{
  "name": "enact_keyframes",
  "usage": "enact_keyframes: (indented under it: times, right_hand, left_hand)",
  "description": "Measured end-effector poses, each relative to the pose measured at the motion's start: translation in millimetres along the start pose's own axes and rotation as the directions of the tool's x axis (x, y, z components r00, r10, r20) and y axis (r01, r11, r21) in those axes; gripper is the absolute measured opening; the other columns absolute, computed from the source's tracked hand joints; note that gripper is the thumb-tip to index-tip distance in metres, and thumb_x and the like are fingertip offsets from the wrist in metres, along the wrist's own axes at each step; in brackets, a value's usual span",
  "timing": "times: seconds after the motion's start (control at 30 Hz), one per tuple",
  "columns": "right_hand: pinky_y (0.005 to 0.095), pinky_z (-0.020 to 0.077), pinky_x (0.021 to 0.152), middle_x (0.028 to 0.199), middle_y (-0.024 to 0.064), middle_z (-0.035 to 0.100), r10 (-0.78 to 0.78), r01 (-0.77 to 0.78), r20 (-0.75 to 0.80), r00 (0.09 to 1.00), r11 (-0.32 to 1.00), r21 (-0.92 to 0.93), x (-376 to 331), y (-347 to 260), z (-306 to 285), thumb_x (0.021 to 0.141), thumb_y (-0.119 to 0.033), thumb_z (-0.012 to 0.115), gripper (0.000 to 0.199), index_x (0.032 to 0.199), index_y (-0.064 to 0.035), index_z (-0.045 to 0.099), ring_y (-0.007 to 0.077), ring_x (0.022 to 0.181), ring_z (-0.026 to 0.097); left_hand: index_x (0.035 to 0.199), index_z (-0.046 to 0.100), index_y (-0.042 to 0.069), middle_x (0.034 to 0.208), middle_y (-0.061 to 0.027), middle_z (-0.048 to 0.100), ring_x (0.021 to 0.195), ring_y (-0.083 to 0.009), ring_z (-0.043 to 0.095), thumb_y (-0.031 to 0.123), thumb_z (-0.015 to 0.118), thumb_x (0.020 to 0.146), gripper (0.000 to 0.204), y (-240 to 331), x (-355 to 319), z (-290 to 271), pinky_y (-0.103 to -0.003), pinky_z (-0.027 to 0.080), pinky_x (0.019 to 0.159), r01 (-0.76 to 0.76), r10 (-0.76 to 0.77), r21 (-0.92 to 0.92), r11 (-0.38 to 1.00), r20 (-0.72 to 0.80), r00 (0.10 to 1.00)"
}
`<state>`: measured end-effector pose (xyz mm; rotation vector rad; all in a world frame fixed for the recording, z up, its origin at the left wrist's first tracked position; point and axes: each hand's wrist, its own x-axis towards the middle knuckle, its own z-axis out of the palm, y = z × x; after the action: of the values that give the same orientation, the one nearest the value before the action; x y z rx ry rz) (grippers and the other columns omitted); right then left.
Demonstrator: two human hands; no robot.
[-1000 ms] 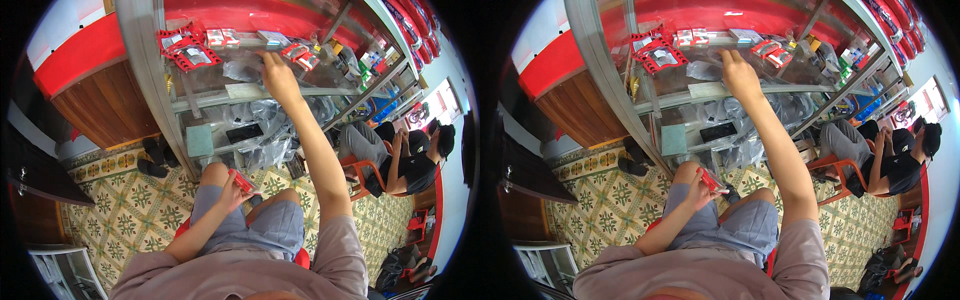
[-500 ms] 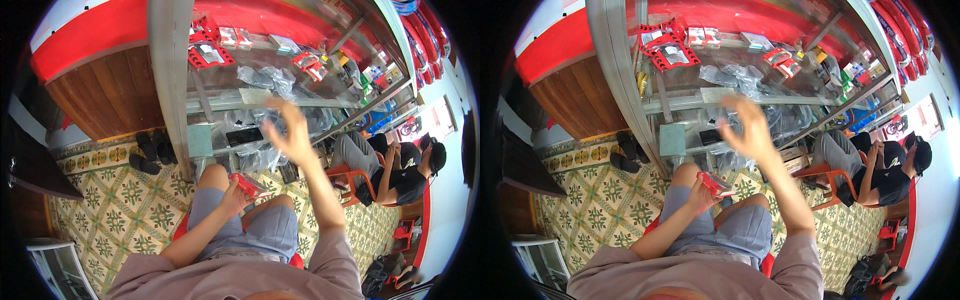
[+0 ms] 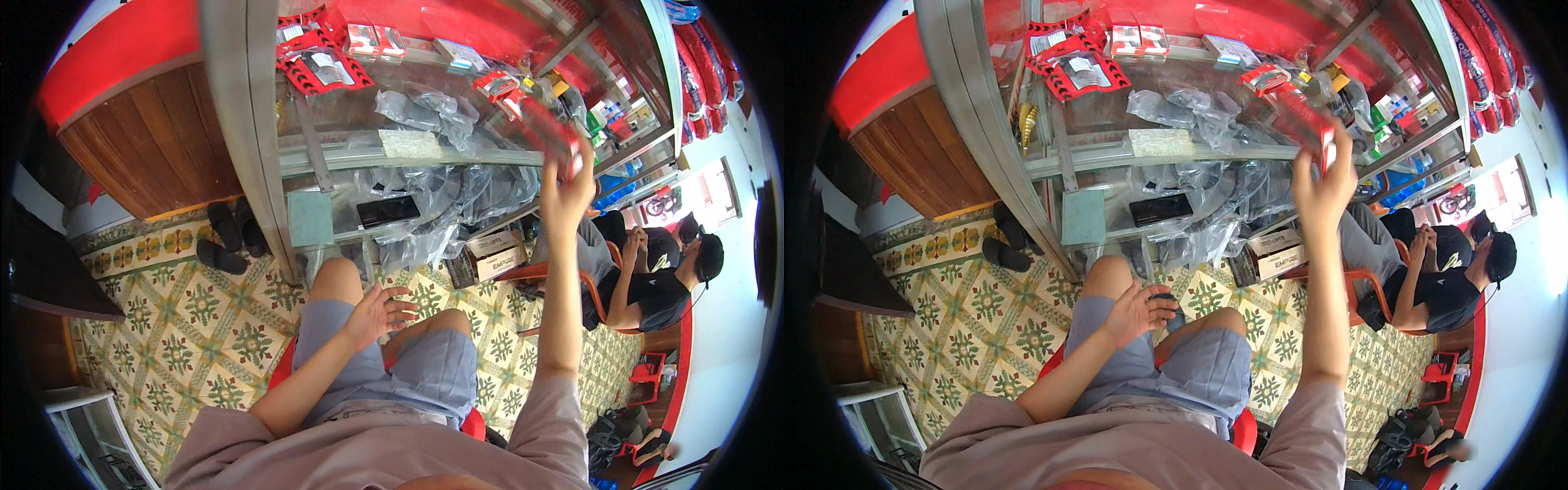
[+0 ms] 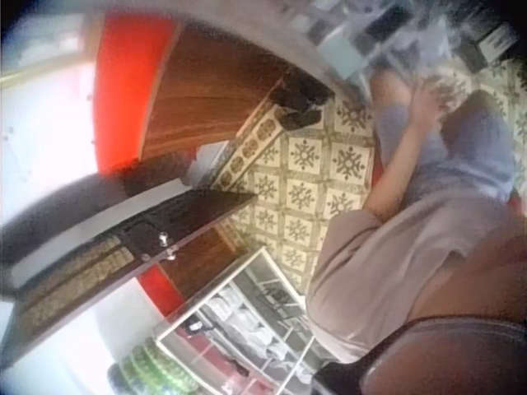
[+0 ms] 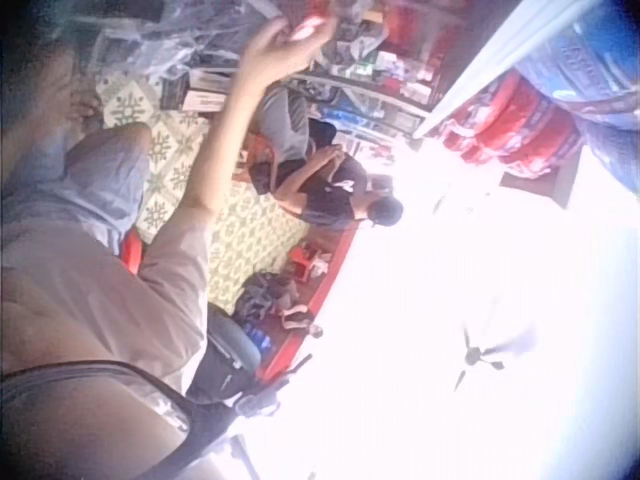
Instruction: The person sits on a red plastic chair in a shop and repeatedly picks up small red and white boxes from a glass display counter. They handle each box individually, turning it over in their hands, and then place it back on the counter. The person continues this repetitive cycle of picking up, inspecting, and replacing the boxes throughout the video.
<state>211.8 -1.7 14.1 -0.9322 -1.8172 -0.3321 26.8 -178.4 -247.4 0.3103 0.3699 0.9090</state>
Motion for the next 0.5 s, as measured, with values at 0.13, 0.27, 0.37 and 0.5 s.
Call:
enact_keyframes:
  times: [0.13, 0.27, 0.37, 0.5]
  right_hand:
    - [0.0385, 0.0479, 0.081, 0.107, 0.0262, 0.058, -0.009, 0.064, 0.158, 0.987, 0.935, -0.347, 40, 120, 20, 0.082, -0.008, 0.054, 0.043, 0.124, -0.0065, 0.048, 0.0401, 0.093, 0.059]
    - [0.0381, 0.046, 0.085, 0.109, 0.0234, 0.058, 0.355, -0.202, 0.455, 0.817, 0.915, -0.351, 39, 189, 39, 0.083, -0.018, 0.058, 0.044, 0.124, -0.0052, 0.048, 0.0365, 0.098, 0.059]
    - [0.0375, 0.0444, 0.089, 0.108, 0.0195, 0.06, 0.262, -0.202, 0.388, 0.884, 0.961, -0.188, 41, 176, 62, 0.082, -0.026, 0.063, 0.047, 0.12, -0.0021, 0.051, 0.0313, 0.102, 0.059]
    - [0.0376, 0.0474, 0.084, 0.11, 0.0175, 0.061, 0.204, -0.257, 0.317, 0.926, 0.957, 0.136, 72, 96, 117, 0.081, -0.027, 0.065, 0.047, 0.118, 0.0004, 0.053, 0.0271, 0.095, 0.062]
  left_hand:
    - [0.119, 0.049, 0.012, 0.109, -0.0099, 0.06, 0.099, -0.0202, 0.056, 0.059, 0.027, 0.093, 0.059, -2, 7, -2, -0.033, 0.04, 0.084, 0.02, -0.02, 0.002, 1.0, -0.065, 0.998]
    - [0.117, 0.05, 0.012, 0.106, -0.0085, 0.06, 0.096, -0.0184, 0.056, 0.06, 0.029, 0.092, 0.058, -2, 8, -9, -0.032, 0.039, 0.084, 0.01, -0.01, -0.006, 1.0, -0.086, 0.996]
    - [0.117, 0.05, 0.012, 0.106, -0.0074, 0.06, 0.097, -0.0171, 0.056, 0.062, 0.031, 0.09, 0.06, -2, 8, -16, -0.03, 0.039, 0.084, -0.01, 0.008, -0.021, 1.0, -0.094, 0.996]
    - [0.116, 0.05, 0.011, 0.103, -0.008, 0.06, 0.094, -0.0182, 0.056, 0.06, 0.03, 0.092, 0.058, 1, 9, -17, -0.032, 0.041, 0.083, -0.01, 0.003, -0.042, 0.999, -0.155, 0.988]
